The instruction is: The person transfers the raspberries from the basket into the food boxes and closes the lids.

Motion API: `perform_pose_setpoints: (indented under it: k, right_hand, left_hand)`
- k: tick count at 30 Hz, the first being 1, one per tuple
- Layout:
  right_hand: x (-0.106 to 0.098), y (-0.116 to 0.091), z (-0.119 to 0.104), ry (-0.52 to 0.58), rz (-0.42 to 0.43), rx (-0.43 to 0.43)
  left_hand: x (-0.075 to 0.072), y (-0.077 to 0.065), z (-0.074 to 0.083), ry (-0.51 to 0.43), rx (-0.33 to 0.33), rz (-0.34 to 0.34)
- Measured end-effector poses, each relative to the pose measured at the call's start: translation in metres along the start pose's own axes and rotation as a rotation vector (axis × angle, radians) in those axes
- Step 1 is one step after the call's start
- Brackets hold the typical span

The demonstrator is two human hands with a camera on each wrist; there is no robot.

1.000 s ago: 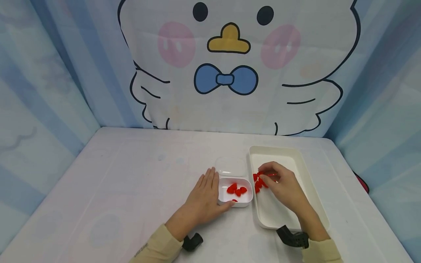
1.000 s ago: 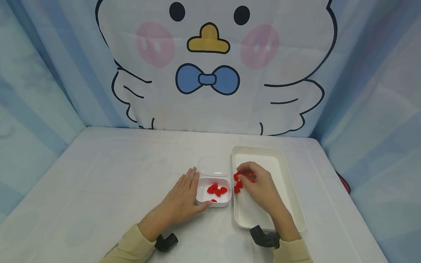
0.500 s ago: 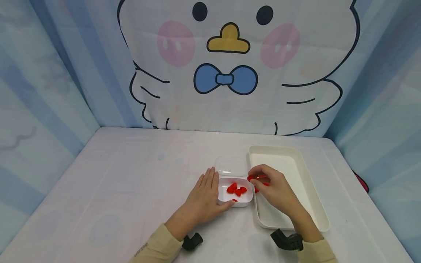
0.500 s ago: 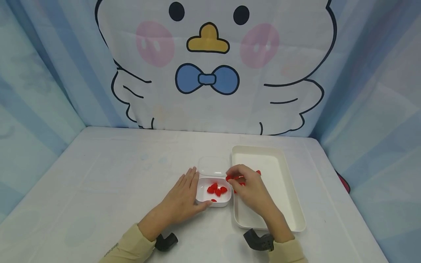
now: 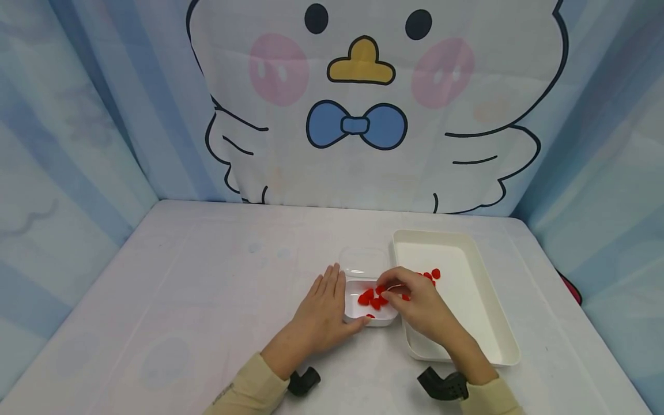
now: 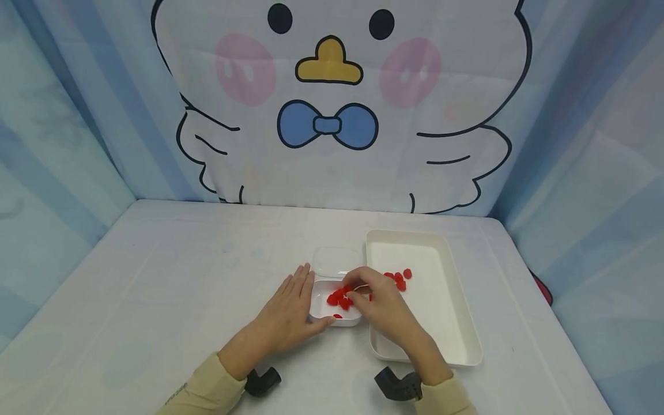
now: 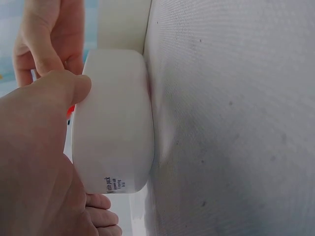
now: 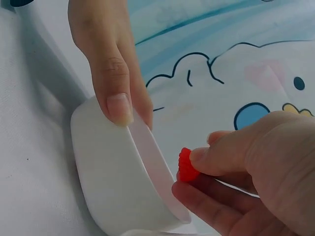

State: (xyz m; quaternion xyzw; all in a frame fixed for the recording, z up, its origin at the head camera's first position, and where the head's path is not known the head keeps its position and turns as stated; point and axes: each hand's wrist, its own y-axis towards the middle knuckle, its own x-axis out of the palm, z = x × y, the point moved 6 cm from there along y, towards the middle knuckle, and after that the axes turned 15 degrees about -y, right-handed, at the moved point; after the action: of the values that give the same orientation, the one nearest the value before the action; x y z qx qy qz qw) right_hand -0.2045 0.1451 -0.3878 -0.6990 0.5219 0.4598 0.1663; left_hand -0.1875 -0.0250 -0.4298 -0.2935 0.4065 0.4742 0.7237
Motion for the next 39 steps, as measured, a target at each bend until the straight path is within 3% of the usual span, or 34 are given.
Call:
perform_pose_setpoints:
  k: [18, 25, 39]
  right_hand:
    - [0.019, -0.001, -0.009, -0.011, -0.065, -0.059]
    - [0.023, -0.001, -0.012, -0.077, -0.097, -0.066]
    - [0.015, 0.000, -0.011, -0.034, -0.061, -0.052]
  left_hand:
    - [-0.001, -0.001, 0.001, 0.014, 0.021, 0.016]
    - [-0.001, -0.001, 0.001, 0.003, 0.019, 0.017]
    - [0.000, 0.000, 0.001, -0.013, 0.018, 0.024]
